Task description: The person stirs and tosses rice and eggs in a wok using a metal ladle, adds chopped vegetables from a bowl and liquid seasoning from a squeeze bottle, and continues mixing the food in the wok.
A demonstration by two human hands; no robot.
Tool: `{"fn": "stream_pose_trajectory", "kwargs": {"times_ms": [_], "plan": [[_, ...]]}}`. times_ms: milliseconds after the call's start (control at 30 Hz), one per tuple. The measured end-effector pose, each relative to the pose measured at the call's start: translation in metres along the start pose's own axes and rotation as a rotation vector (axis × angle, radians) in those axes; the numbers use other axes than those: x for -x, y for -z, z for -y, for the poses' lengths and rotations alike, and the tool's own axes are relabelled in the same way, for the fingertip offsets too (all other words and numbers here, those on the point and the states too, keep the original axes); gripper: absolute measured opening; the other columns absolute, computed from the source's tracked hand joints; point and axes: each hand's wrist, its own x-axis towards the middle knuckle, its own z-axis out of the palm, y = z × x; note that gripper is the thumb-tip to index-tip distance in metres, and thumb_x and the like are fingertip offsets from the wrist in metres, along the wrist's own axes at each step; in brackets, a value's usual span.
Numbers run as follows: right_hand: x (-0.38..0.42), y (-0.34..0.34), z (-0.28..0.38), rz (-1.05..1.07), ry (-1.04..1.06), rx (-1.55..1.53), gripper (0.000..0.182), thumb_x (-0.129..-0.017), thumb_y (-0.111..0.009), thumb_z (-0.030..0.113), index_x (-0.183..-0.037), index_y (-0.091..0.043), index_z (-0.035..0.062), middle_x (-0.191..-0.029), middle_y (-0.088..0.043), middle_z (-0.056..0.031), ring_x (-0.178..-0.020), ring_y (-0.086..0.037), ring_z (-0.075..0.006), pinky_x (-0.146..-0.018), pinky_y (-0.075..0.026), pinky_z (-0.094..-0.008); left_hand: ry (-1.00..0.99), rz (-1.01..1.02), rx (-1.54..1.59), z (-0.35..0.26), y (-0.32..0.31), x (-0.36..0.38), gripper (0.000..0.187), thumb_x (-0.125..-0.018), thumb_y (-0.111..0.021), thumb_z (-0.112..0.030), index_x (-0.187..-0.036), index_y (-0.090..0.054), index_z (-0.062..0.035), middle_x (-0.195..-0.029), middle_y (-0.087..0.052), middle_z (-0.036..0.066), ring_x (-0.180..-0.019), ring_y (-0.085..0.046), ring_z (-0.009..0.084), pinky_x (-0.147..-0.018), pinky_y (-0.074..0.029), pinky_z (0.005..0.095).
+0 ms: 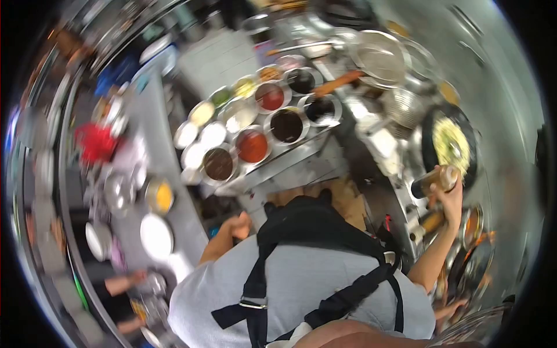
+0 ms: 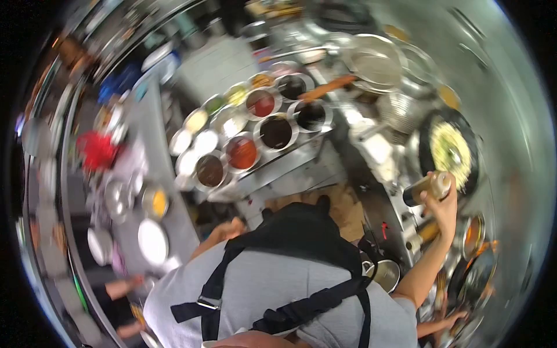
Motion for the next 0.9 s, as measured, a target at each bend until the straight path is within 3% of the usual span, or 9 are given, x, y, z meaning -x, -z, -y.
{"fn": "stream_pose_trajectory", "kwargs": {"times_ms": [100, 167, 200, 333, 400, 500, 567, 700, 900], "plan": [[-0.009, -0.110, 0.046, 0.339, 0.166, 0.043, 0.065, -0.062, -0.083, 0.009, -0.120, -0.054, 0.0062, -0.117, -0.060, -0.0067, -0.109, -0.056, -0.0176, -0.096, -0.044, -0.0321, -0.104, -0.102, -0.085, -0.016, 0.006, 0.050, 0.034, -0.077, -0.077, -0.035, -0.089, -0.066, -0.0053, -0.079, -0.063, 0.004, -0.064, -0.060, 0.0175, -0.057, -0.049, 0.0359], [-0.014, -0.196, 0.063, 0.568, 0.290, 0.018, 0.067, -0.060, -0.085, 0.011, -0.120, -0.056, 0.0062, -0.117, -0.060, -0.0055, -0.111, -0.056, -0.0176, -0.096, -0.044, -0.0331, -0.234, -0.319, -0.217, -0.009, 0.010, 0.063, 0.037, -0.072, -0.082, -0.035, -0.087, -0.066, -0.0048, -0.082, -0.065, 0.007, -0.067, -0.061, 0.0179, -0.059, -0.049, 0.0355], [-0.012, -0.242, 0.072, 0.686, 0.288, 0.004, 0.068, -0.060, -0.086, 0.014, -0.121, -0.056, 0.0063, -0.118, -0.060, -0.0061, -0.110, -0.056, -0.0178, -0.097, -0.043, -0.0337, -0.270, -0.260, -0.219, -0.018, 0.002, 0.096, 0.041, -0.068, -0.084, -0.035, -0.087, -0.066, -0.0041, -0.083, -0.066, 0.006, -0.071, -0.061, 0.0164, -0.064, -0.048, 0.0325], [0.005, -0.434, 0.081, 1.053, 0.283, -0.219, 0.079, -0.062, -0.090, 0.029, -0.126, -0.051, 0.0040, -0.120, -0.059, -0.0072, -0.113, -0.055, -0.0183, -0.101, -0.042, -0.0338, -0.467, -0.392, -0.258, -0.001, -0.018, 0.178, 0.047, -0.069, -0.084, -0.033, -0.098, -0.064, -0.0021, -0.089, -0.066, 0.005, -0.081, -0.062, 0.0153, -0.074, -0.049, 0.0307], [0.020, -0.514, 0.088, 1.117, 0.384, -0.430, 0.070, -0.069, -0.087, 0.025, -0.125, -0.051, 0.0035, -0.121, -0.059, -0.0069, -0.114, -0.055, -0.0164, -0.101, -0.042, -0.0325, -0.466, -0.356, -0.171, 0.015, -0.024, 0.210, 0.046, -0.071, -0.084, -0.029, -0.103, -0.063, -0.0030, -0.095, -0.066, 0.006, -0.086, -0.062, 0.0163, -0.078, -0.050, 0.0307], [0.048, -0.597, 0.105, 0.985, 0.532, -0.453, 0.066, -0.072, -0.084, 0.023, -0.125, -0.049, 0.0038, -0.116, -0.061, -0.0102, -0.109, -0.058, -0.0188, -0.095, -0.045, -0.0333, -0.596, -0.376, -0.033, 0.053, -0.028, 0.227, 0.047, -0.072, -0.084, -0.027, -0.104, -0.061, -0.0024, -0.091, -0.065, 0.005, -0.080, -0.061, 0.0143, -0.073, -0.050, 0.0295], [0.060, -0.629, 0.115, 0.981, 0.626, -0.299, 0.065, -0.070, -0.083, 0.017, -0.125, -0.049, 0.0066, -0.114, -0.061, -0.0139, -0.108, -0.060, -0.0287, -0.093, -0.046, -0.0374, -0.599, -0.328, 0.093, 0.067, -0.034, 0.245, 0.047, -0.072, -0.084, -0.027, -0.105, -0.061, -0.0025, -0.090, -0.065, 0.004, -0.080, -0.061, 0.0134, -0.073, -0.050, 0.0287], [0.073, -0.667, 0.099, 0.854, 0.781, -0.172, 0.067, -0.068, -0.081, 0.014, -0.126, -0.048, 0.0088, -0.115, -0.057, -0.0167, -0.111, -0.054, -0.0380, -0.094, -0.044, -0.0441, -0.750, -0.379, 0.217, 0.094, -0.040, 0.243, 0.045, -0.072, -0.083, -0.023, -0.106, -0.062, -0.0027, -0.092, -0.065, 0.004, -0.082, -0.061, 0.0134, -0.074, -0.049, 0.0270], [0.068, -0.633, 0.102, 0.725, 0.833, 0.015, 0.082, -0.071, -0.080, 0.021, -0.140, -0.036, 0.0093, -0.123, -0.047, -0.0193, -0.114, -0.047, -0.0407, -0.097, -0.042, -0.0470, -0.715, -0.123, 0.316, 0.075, -0.035, 0.242, 0.050, -0.075, -0.078, -0.024, -0.114, -0.057, -0.0006, -0.100, -0.066, 0.011, -0.081, -0.064, 0.0181, -0.072, -0.052, 0.0298]]}}
